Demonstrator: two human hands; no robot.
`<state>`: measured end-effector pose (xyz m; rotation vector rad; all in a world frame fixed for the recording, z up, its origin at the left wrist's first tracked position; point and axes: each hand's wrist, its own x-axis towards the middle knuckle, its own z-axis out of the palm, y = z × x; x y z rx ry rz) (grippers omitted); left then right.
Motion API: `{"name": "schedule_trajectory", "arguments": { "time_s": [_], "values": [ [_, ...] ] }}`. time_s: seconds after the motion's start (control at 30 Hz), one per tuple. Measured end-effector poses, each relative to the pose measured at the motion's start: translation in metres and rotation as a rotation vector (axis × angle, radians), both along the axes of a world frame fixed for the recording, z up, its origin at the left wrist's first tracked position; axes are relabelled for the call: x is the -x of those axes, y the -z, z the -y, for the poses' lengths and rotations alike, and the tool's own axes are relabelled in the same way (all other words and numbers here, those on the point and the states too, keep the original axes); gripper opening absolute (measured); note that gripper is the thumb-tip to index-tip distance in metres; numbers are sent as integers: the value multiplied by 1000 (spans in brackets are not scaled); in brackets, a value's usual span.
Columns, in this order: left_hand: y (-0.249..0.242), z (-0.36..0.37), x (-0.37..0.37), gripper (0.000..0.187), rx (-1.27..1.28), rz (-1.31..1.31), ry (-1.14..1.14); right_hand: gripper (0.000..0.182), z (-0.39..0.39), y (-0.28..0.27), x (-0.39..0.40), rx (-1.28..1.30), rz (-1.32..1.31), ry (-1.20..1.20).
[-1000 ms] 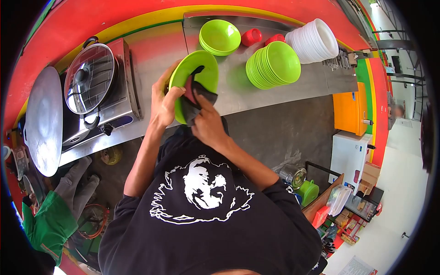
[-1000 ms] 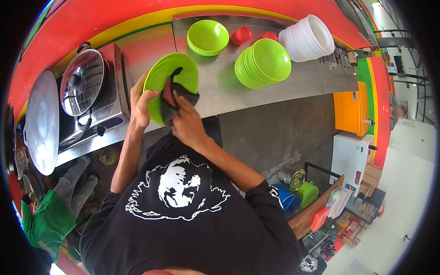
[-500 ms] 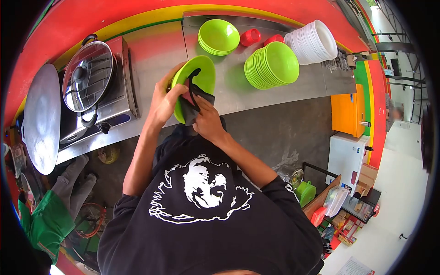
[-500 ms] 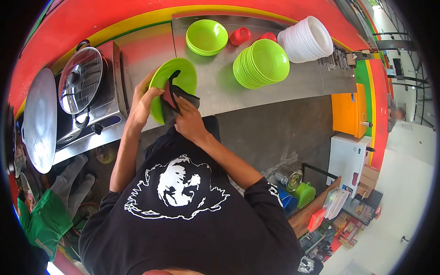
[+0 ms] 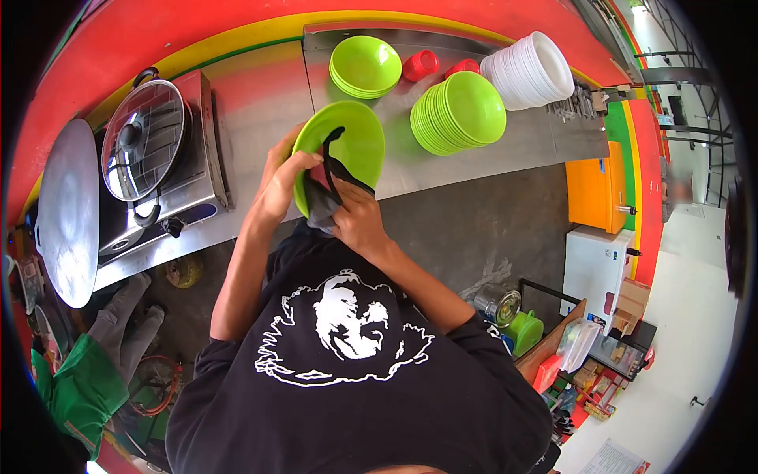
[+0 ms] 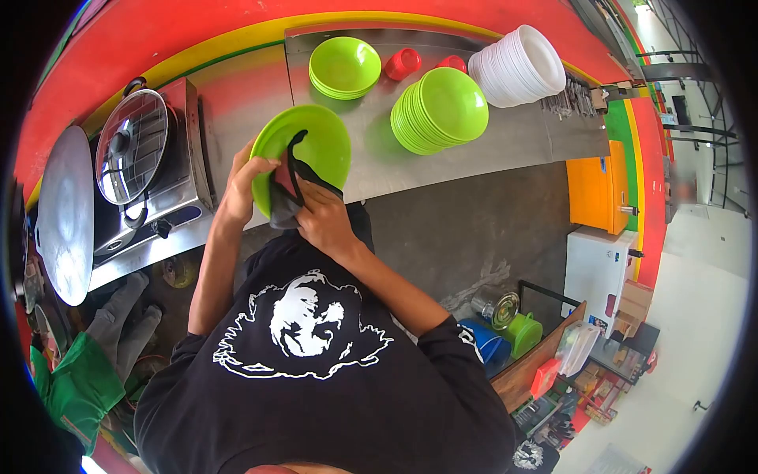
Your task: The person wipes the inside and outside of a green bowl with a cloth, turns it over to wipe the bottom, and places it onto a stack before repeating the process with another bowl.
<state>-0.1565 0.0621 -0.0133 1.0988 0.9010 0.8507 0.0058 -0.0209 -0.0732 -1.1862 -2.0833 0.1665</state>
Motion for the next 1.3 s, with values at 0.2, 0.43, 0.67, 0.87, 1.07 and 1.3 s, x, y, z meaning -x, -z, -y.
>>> {"name": "schedule_trajectory", "arguments": {
  "time_s": [0.2,0.43,0.67,0.87,1.07,1.3],
  "values": [
    [-10,1,-18,62,-61,-61,29,44,7,4,-15,62,88,120],
    [13,18,-46,71,-23,71,-57,11,12,-4,7,309,-267,229],
    [18,9,-26,64,87,2,47,27,15,-7,-16,79,-54,102],
    [-7,17,-30,72,25,-13,121,41,21,25,-41,104,52,115],
    [44,26,-51,57,107,139,-21,11,28,16,-5,193,-155,324],
    [30,12,-35,42,53,-45,109,24,31,20,-30,-68,12,130]
  ]
}}
